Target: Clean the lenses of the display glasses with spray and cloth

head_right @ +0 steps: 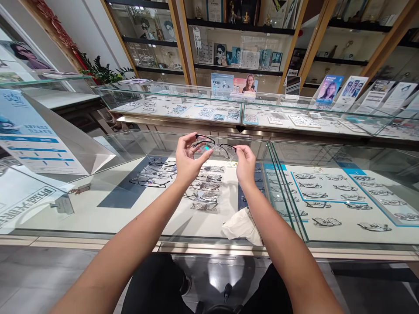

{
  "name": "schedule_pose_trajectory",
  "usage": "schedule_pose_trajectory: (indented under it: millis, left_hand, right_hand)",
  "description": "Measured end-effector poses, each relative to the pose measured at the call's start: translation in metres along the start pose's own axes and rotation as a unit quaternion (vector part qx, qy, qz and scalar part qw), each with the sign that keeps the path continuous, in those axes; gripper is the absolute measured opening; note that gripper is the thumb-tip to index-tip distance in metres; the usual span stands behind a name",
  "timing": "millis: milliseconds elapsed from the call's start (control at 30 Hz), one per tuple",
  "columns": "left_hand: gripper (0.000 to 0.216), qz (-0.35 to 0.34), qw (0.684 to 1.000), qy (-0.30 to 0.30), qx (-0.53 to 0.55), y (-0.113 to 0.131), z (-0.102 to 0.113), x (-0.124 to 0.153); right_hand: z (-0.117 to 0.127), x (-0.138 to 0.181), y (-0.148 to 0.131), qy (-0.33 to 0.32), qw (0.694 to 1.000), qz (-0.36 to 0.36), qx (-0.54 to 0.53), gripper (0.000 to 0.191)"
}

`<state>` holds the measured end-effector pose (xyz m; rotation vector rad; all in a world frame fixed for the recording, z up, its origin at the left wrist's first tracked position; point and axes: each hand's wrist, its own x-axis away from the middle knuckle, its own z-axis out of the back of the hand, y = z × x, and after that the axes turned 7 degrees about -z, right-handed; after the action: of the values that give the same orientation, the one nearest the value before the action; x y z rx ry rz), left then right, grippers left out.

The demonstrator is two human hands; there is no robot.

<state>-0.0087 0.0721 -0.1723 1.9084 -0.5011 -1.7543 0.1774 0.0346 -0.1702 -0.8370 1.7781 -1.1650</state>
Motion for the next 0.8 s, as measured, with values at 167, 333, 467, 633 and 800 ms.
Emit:
schedule_pose_trajectory:
  millis: [167, 333, 467, 633, 800]
  left_hand:
    - [0.076, 0.026, 0.999, -0.01, 0.027, -0.004, 0.0, 0.0]
    - [0.072, 0.03, 0.998, -0.058, 0.021, 0.001, 0.002, -0.002]
    - [0.073, 0.036, 0.993, -0.11, 0.022, 0.006, 0.003, -0.002]
    - [0.072, 0.045, 0.989, -0.136, 0.038, 0.008, 0.003, -0.002]
    - [0.072, 0.054, 0.985, -0.153, 0.057, 0.009, 0.004, -0.004]
  right_hand:
    - [0.001, -0.002, 0.006, -0.022, 0.997, -0.068, 0.015, 0.025]
    - [0.005, -0.004, -0.002, -0.058, 0.996, -0.068, 0.027, 0.021]
    - [0.007, -0.006, -0.008, -0.17, 0.983, -0.066, 0.002, 0.024]
    - [0.006, -0.008, -0.003, -0.214, 0.971, -0.109, 0.001, 0.03]
    - [0.005, -0.006, -0.003, -0.223, 0.965, -0.133, -0.023, 0.028]
